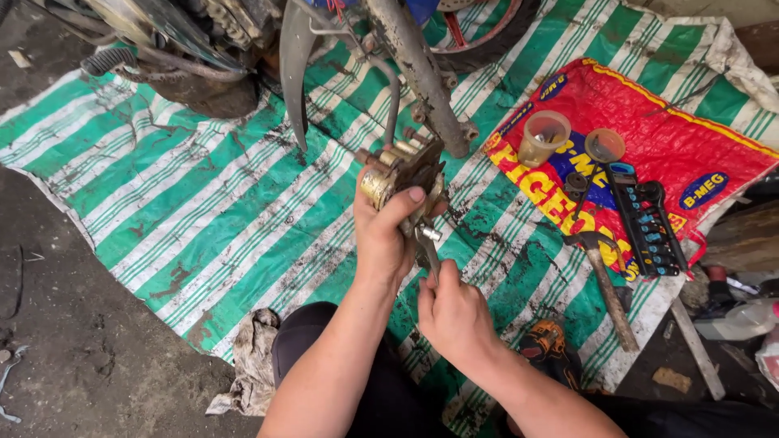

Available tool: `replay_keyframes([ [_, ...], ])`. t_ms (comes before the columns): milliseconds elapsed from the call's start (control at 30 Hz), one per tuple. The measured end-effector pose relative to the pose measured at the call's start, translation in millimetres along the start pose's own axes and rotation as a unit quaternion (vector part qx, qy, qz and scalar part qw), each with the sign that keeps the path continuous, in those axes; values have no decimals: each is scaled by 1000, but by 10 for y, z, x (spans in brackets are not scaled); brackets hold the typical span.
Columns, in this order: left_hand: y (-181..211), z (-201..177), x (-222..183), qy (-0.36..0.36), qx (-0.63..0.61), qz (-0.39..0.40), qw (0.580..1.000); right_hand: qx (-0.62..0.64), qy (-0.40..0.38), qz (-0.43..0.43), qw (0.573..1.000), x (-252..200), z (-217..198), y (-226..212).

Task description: Disassembling a motorcycle brake caliper using an impact driver, wrench, and hammer

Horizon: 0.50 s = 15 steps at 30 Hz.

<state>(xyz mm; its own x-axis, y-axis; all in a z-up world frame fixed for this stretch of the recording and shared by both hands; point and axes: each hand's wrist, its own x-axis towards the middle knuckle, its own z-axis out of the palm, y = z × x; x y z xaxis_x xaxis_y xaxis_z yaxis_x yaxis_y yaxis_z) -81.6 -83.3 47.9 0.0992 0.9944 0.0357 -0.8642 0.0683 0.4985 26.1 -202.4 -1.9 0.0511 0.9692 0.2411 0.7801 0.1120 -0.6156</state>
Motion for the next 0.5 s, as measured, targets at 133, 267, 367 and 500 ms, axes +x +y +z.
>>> replay_keyframes([
  [133,-49,82,44,-19,-11,10,1000,35,7,16,999,153,311,17],
  [267,-108,167,62,32,40,81,995,25,19,76,997,184,537,64],
  [367,-38,25,65,-12,15,59,998,7,-24,78,997,110,280,-156],
  [500,-10,-39,105,-72,-55,23,996,58,-53,20,997,99,-25,-252],
])
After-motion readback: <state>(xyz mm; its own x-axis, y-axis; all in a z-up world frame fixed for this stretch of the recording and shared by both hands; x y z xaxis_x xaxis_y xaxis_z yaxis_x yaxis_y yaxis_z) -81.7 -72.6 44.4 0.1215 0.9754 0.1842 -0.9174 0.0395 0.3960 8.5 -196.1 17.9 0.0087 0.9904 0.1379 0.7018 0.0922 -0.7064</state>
